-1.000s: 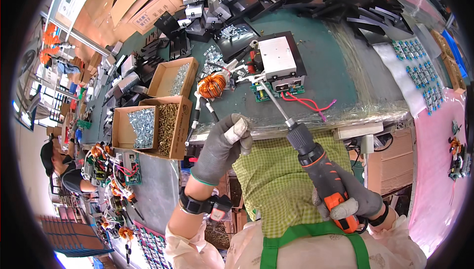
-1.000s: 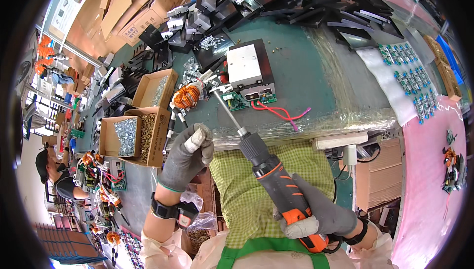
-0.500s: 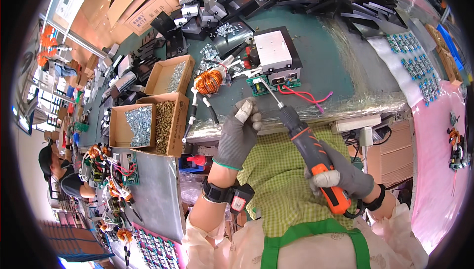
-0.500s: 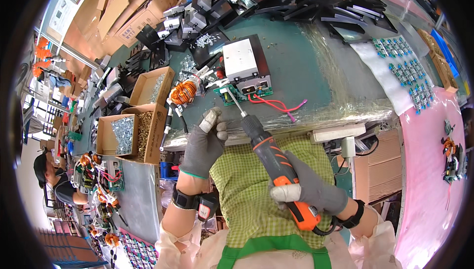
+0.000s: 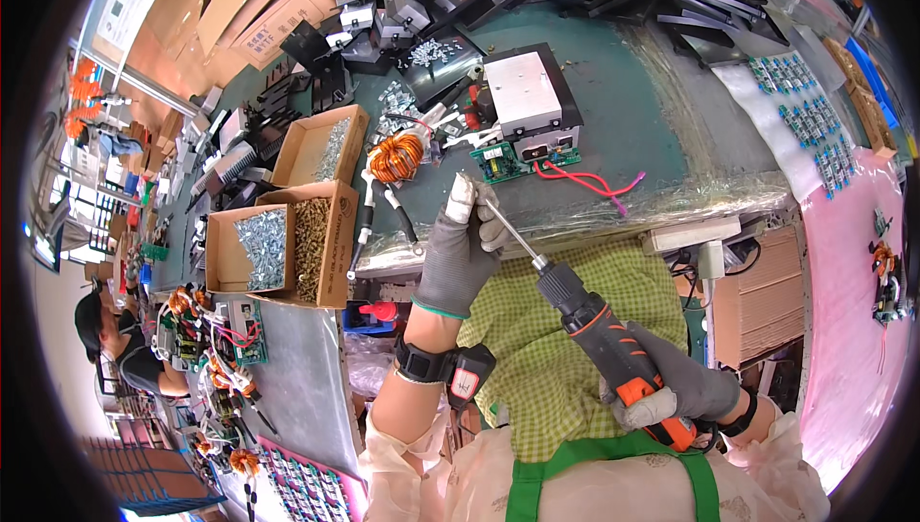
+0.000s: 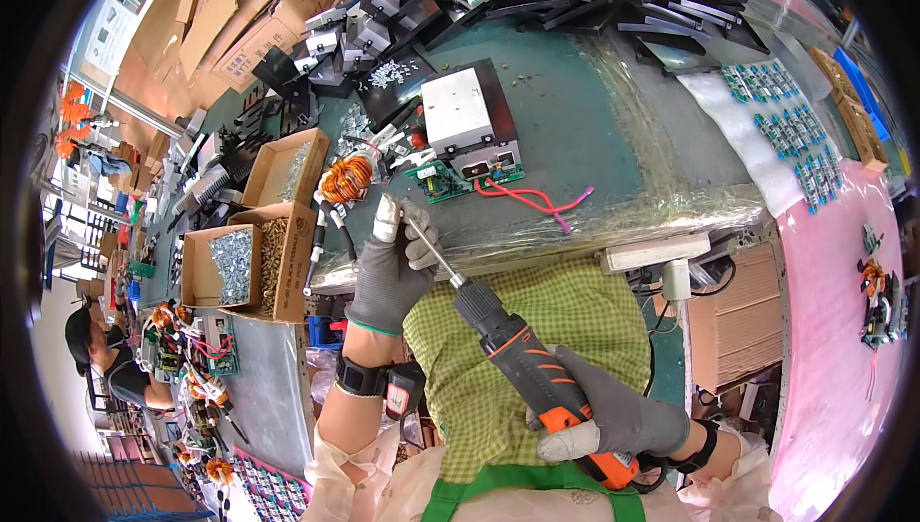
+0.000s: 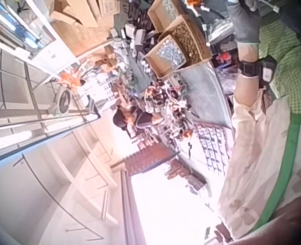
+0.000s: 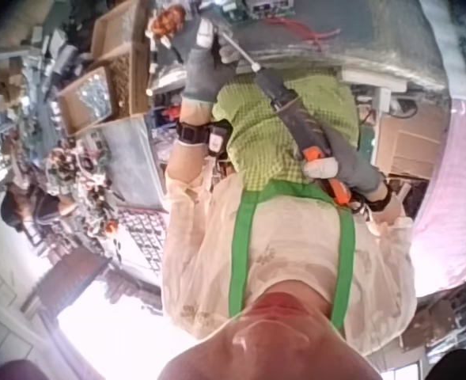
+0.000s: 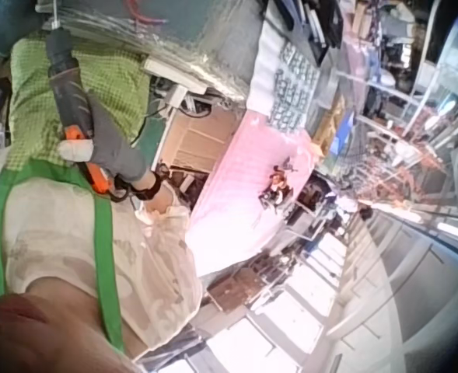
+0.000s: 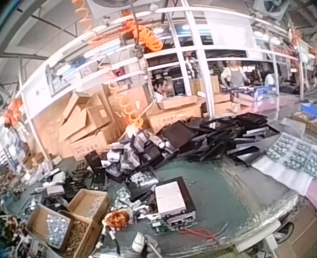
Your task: Using an electric screwdriver and pliers to assemble electronic components into a housing.
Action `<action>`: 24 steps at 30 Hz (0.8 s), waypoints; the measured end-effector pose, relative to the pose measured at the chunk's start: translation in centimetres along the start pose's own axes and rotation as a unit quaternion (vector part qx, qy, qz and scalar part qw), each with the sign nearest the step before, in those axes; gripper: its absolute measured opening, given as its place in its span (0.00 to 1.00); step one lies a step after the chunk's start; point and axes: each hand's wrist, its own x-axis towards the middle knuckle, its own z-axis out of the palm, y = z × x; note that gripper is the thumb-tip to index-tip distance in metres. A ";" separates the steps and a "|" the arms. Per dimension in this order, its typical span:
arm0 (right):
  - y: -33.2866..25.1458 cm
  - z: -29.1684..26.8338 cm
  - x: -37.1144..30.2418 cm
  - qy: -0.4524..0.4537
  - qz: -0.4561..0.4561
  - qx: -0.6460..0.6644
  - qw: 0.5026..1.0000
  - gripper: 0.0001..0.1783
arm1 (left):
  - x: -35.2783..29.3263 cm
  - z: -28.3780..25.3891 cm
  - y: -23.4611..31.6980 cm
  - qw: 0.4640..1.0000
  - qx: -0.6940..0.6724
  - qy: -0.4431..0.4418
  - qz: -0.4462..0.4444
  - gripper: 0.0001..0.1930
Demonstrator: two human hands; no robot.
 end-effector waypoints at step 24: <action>0.4 -0.2 -0.4 0.013 -0.002 -0.023 1.000 0.43 | 0.5 0.9 1.9 0.950 0.311 -0.040 -0.001 0.19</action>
